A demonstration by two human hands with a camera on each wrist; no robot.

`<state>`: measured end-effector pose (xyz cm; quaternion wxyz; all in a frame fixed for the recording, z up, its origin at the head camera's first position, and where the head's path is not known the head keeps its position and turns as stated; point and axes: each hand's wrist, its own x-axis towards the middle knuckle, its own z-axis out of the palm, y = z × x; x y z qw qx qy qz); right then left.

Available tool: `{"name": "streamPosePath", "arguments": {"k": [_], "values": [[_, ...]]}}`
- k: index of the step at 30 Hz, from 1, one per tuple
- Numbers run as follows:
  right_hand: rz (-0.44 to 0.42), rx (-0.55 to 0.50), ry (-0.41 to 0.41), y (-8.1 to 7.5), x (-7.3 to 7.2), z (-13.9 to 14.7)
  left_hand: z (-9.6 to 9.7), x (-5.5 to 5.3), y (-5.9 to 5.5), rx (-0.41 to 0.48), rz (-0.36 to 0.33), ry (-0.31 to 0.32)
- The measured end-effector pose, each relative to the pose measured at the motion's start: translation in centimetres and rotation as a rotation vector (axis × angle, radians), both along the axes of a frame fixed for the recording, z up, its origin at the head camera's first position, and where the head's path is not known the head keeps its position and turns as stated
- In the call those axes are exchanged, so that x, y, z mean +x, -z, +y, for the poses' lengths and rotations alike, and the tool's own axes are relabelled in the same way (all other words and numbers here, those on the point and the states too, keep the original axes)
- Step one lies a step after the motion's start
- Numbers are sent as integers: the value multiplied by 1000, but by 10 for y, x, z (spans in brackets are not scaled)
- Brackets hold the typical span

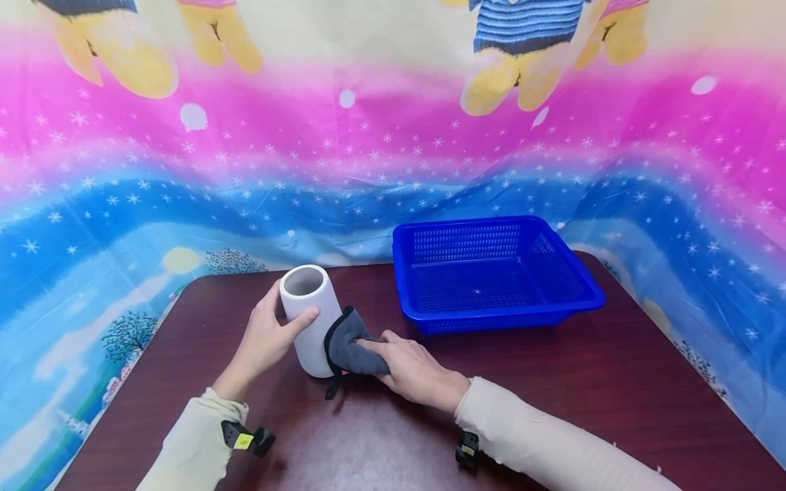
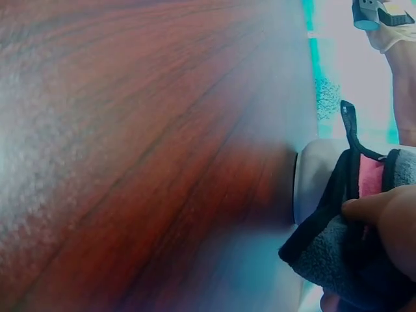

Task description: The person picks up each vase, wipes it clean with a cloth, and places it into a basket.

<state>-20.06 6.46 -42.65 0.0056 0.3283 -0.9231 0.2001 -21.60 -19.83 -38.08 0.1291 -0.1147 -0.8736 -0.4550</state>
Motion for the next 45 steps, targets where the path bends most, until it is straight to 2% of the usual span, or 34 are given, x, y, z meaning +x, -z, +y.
{"name": "streamPosePath", "arguments": {"k": [6,13,20,29,45], "values": [[-26,81,-8,3,1,2,0,0,1,-1,11,0],[-8,147,-24,9,4,6,0,0,0,1,13,0],[23,154,-34,8,4,7,0,0,0,0,13,2],[-31,182,-29,5,8,9,0,0,1,9,27,8],[-32,169,-64,4,7,14,0,0,1,15,22,8]]}}
